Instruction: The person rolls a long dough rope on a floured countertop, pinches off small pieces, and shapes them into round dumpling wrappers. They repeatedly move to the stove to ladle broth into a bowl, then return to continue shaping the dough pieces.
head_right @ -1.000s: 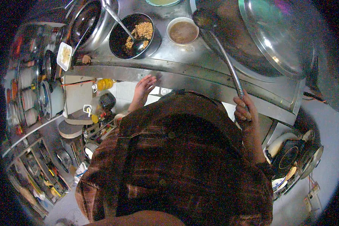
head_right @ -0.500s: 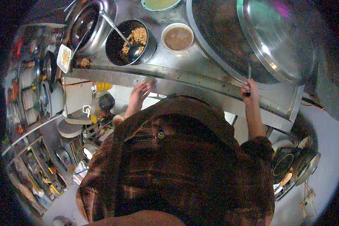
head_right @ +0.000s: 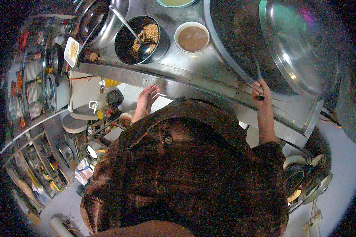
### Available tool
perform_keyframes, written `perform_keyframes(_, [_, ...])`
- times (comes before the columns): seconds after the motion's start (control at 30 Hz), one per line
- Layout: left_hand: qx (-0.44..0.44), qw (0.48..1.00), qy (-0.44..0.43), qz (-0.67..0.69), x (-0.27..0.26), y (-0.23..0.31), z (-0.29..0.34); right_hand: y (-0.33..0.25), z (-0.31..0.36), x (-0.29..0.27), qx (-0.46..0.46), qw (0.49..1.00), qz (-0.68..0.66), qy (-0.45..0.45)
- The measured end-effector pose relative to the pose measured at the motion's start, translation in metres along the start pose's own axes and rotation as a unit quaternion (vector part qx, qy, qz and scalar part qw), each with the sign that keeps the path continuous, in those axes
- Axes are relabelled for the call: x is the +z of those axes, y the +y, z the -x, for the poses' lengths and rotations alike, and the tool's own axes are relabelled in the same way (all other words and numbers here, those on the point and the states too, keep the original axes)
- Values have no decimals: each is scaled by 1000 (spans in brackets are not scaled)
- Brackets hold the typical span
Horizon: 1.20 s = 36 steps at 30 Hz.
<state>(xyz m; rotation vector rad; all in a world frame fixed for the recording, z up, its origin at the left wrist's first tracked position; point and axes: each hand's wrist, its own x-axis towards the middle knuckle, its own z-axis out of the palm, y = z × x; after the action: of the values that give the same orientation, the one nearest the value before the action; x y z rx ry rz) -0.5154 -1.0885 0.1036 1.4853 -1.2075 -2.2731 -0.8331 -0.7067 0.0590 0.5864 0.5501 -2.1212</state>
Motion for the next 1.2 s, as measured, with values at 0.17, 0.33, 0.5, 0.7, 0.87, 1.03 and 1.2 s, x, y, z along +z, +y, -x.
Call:
perform_keyframes(0.17, [-2,999,-34,-22,0,0,-6,20,50,5,6,998,-48,-31])
perform_keyframes(0.33, [-2,998,-51,-25,1,3,-10,42,86,33,-29,999,-22,-19])
perform_keyframes(0.5, [-5,998,-58,-14,0,3,-13,56,110,61,-43,996,77,-13])
perform_keyframes(0.7, [-1,996,-84,-11,-5,-3,-15,70,142,93,-49,986,154,38])
perform_keyframes(0.87, [6,996,-88,3,-13,-6,-10,85,162,116,-27,984,175,11])
perform_keyframes(1.03, [4,997,-82,5,-23,-7,-4,102,169,130,6,986,169,-2])
perform_keyframes(1.2, [-4,997,-73,11,-33,-8,0,117,162,139,17,968,248,16])
